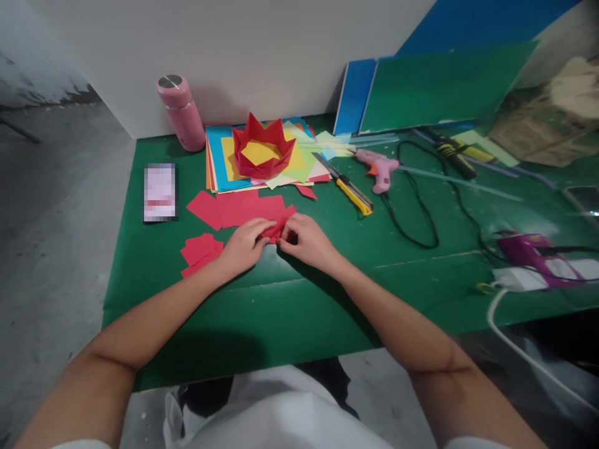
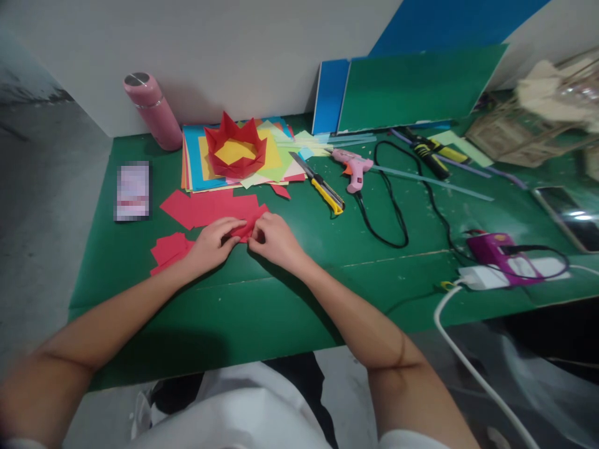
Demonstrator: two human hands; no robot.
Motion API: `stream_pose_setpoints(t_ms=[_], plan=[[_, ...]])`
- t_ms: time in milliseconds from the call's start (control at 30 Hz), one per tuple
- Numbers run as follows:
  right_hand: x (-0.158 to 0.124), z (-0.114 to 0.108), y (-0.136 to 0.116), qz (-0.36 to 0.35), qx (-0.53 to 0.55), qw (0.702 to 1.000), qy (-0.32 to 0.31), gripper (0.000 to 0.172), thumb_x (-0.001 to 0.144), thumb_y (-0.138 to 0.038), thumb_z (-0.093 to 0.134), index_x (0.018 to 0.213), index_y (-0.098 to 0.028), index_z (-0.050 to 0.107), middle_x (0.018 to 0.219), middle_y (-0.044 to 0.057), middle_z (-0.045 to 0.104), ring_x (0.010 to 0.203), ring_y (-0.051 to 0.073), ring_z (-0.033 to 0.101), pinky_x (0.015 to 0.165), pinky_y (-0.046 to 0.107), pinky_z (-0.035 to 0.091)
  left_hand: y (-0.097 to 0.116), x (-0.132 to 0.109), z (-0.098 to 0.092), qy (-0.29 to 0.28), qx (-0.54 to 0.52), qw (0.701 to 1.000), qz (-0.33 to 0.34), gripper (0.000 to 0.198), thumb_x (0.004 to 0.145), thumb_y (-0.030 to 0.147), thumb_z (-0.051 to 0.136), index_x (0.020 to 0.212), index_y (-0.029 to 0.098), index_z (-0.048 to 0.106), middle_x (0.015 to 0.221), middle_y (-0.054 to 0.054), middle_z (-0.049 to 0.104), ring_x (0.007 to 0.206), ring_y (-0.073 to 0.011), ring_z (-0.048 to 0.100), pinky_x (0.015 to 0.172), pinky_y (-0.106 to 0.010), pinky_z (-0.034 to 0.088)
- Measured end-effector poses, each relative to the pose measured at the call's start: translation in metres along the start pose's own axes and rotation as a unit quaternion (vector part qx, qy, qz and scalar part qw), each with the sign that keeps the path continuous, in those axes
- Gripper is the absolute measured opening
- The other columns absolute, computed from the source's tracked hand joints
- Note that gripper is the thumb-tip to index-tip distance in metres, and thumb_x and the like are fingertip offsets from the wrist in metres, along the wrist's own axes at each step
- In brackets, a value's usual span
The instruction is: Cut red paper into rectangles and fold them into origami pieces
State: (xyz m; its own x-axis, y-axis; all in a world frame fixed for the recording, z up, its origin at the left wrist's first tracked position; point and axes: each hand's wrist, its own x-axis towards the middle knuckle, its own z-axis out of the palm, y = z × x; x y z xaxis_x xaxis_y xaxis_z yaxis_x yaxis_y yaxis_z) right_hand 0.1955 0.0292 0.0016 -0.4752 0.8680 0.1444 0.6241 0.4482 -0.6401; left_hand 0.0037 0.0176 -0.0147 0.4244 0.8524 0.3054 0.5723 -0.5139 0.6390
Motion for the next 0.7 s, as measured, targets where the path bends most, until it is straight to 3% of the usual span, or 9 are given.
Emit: stream_pose_setpoints(t_ms=[700], plan=[[0.0001,0.0016,0.0016,-0.008,0.005,1.0,0.008,0.018,0.073,-0.014,0.062,0.063,-0.021,0.048,0.068,0.003,0.059,0.071,0.018,0.053,0.068,0.031,0.037,0.0045,0.0,-0.0005,0.007,0.003,1.0,0.012,0.03,0.085,0.009,0.056,0.115,0.016,0.061,0.112,-0.01,0.068,0.104,-0.0198,0.064,0.094,-0.039,0.052]])
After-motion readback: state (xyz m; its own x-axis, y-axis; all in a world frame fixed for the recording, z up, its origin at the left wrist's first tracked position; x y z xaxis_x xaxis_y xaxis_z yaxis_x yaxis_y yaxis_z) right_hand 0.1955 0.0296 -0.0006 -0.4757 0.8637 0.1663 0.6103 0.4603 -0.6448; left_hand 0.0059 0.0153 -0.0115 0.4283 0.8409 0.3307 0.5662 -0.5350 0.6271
